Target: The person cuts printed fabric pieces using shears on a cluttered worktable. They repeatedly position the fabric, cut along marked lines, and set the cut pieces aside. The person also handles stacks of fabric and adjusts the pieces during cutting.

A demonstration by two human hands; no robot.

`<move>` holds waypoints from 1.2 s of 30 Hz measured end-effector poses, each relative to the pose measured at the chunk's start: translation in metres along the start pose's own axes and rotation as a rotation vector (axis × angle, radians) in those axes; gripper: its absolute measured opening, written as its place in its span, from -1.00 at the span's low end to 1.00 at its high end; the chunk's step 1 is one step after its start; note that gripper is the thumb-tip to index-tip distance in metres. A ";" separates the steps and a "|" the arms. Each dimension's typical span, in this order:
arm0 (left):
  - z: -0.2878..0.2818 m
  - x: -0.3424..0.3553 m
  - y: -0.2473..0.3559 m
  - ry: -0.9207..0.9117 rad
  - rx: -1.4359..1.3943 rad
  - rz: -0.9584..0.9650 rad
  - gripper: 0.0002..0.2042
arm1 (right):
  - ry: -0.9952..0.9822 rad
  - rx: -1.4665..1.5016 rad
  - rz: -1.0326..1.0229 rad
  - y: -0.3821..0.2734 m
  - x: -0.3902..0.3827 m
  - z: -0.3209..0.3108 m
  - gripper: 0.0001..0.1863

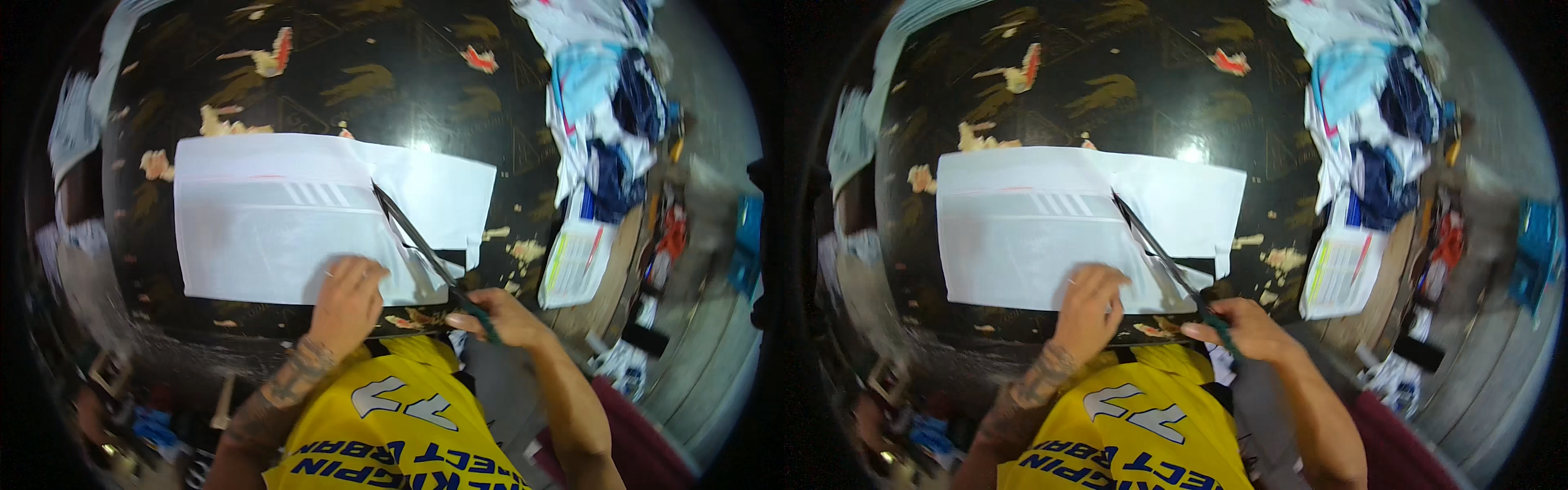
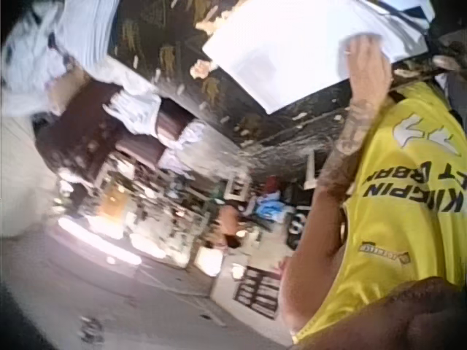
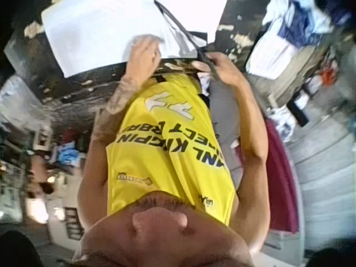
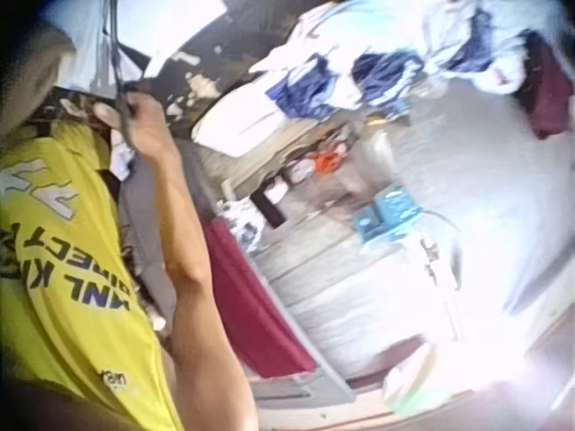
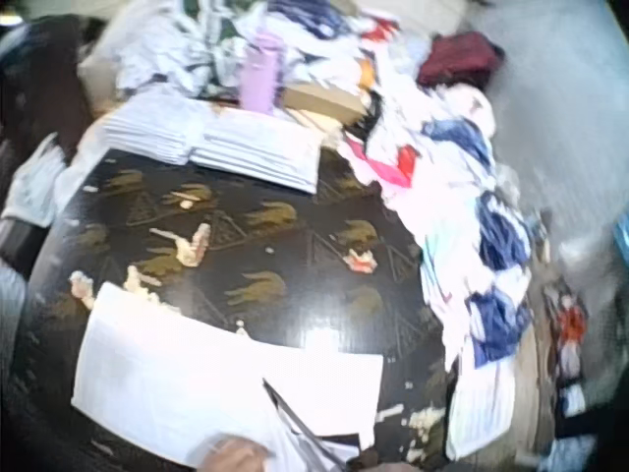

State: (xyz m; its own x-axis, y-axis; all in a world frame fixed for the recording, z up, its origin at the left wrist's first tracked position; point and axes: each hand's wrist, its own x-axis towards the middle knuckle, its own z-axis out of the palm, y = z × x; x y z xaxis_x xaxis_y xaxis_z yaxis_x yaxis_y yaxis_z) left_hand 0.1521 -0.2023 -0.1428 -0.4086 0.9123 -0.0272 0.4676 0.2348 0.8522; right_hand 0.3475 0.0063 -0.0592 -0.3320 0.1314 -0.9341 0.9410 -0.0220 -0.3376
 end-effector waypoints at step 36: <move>0.010 0.017 -0.041 0.226 0.501 0.052 -0.50 | -0.130 -0.969 -0.416 -0.206 0.131 -0.052 -0.16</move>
State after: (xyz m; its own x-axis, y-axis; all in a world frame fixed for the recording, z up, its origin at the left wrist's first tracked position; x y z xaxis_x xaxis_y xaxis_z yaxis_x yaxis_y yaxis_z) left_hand 0.1340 -0.1931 -0.1840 -0.5072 0.8454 0.1677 0.7850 0.3728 0.4947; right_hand 0.1132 0.0791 -0.1059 -0.5899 -0.1615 -0.7912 0.3831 0.8065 -0.4503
